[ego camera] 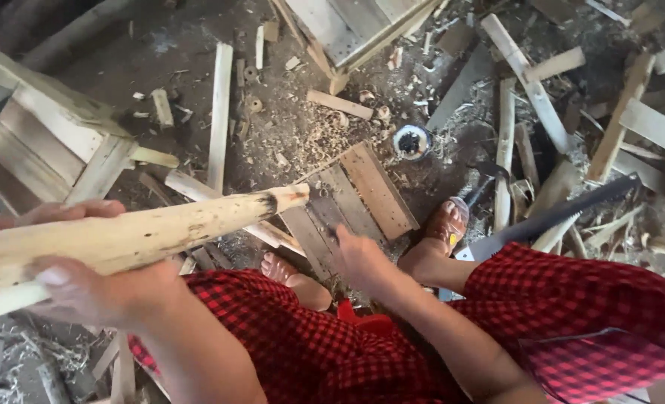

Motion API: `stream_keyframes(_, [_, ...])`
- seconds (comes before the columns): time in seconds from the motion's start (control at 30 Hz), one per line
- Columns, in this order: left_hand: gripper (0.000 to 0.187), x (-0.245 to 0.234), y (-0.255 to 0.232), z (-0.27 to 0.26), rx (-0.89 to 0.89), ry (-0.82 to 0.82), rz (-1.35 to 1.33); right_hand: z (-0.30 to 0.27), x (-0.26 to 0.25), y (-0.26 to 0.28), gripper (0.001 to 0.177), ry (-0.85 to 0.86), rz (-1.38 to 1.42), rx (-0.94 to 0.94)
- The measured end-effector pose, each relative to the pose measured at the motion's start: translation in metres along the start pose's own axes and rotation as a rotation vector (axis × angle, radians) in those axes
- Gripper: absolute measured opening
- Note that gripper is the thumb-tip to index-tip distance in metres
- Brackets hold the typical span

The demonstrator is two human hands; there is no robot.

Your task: A person uses a large blade to shave the bark and outer layers off a wooden branch while sitting on the floor of a workshop.

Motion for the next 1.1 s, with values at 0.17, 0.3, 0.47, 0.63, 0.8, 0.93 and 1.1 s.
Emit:
stream_keyframes(0.17, [0.062,-0.025,-0.002,-0.02,-0.029,-0.239,0.194,-0.076,-0.03,0.113,0.043,0.062,0.085,-0.467])
stream_keyframes(0.3, [0.053,-0.018,-0.008,-0.02,0.039,-0.209,0.147,-0.018,0.037,0.02,0.045,-0.028,-1.278,-0.687])
stream_keyframes(0.47, [0.052,-0.002,-0.023,-0.029,-0.006,-0.223,0.147,-0.062,-0.029,0.084,0.038,-0.003,0.216,-0.3])
stream_keyframes(0.63, [0.053,-0.006,-0.015,-0.007,0.221,0.037,-0.035,-0.018,0.027,0.017,0.023,0.167,-0.43,-0.566])
stream_keyframes(0.8, [0.061,-0.001,-0.022,0.002,0.248,0.212,-0.11,-0.029,-0.001,0.015,0.023,-0.005,0.223,-0.128])
stream_keyframes(0.93, [0.052,0.0,-0.024,0.002,0.33,0.316,-0.13,-0.084,-0.024,0.101,0.027,0.107,-0.275,-0.673])
stream_keyframes(1.1, [0.057,0.0,-0.028,0.001,0.321,0.347,-0.06,-0.016,0.019,-0.012,0.037,0.133,-0.154,-0.148])
Point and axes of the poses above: each hand's wrist, its own z-axis towards the middle knuckle, its own x-axis out of the palm, y = z × x, the point moved 5 cm from there along z, towards the middle knuckle, and after that the axes turned 8 degrees about z, right-handed, at the moved point
